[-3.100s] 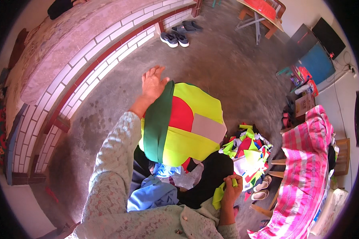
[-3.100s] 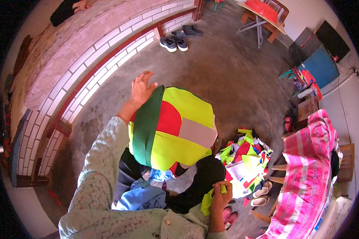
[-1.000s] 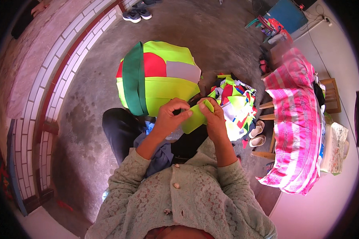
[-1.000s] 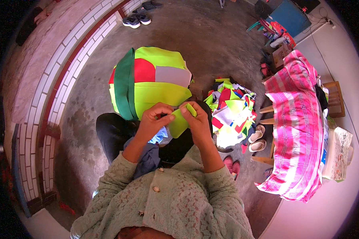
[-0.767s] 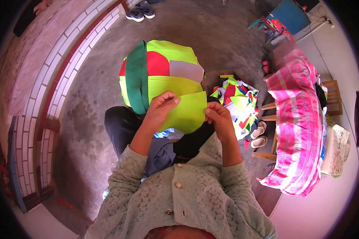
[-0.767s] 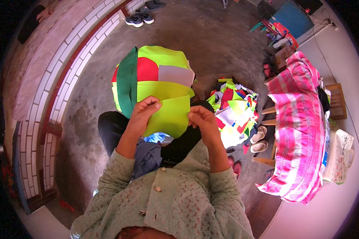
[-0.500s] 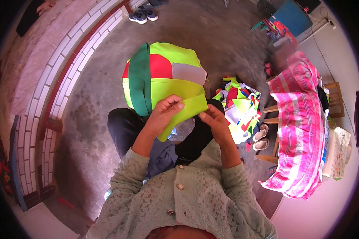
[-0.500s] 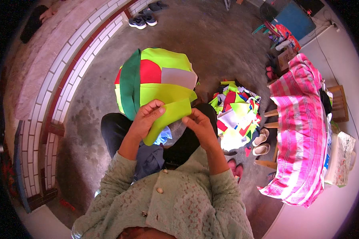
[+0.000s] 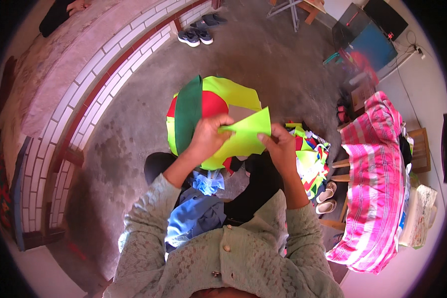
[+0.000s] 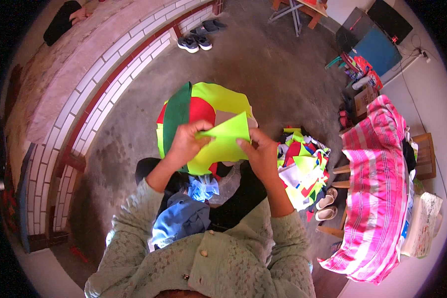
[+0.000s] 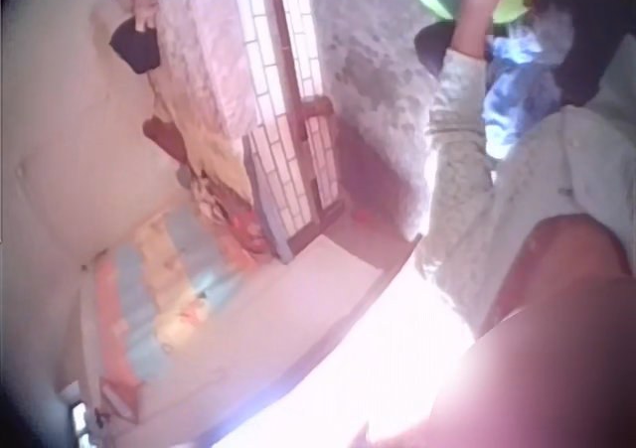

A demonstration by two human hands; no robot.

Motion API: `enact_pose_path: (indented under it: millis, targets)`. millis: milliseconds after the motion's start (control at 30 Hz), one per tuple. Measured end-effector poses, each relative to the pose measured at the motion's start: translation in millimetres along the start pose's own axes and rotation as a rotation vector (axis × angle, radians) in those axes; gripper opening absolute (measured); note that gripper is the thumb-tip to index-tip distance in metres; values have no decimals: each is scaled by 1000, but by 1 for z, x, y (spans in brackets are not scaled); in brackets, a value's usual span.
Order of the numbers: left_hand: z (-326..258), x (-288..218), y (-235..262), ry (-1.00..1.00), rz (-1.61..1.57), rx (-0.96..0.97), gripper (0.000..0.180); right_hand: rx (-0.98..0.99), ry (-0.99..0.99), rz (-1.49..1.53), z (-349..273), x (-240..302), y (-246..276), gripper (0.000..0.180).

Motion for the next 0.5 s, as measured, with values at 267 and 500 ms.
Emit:
enact_pose_path:
  millis: [267,500]
  targets:
    - [111,-19,67,-415,528,-260,35,-155,567,-37,90,74,-13,38]
    - [55,118,53,-182,805,-31,26,-125,553,-679,109,-28,-79,23]
Point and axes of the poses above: each hand's wrist, its own z-axis towards the middle knuckle, its own y-axis out of the back of the hand, x = y × z, the point moved 10 cm from there along z, towards the middle knuckle, and after that the axes turned 13 degrees about -y, right-handed, at the moved point
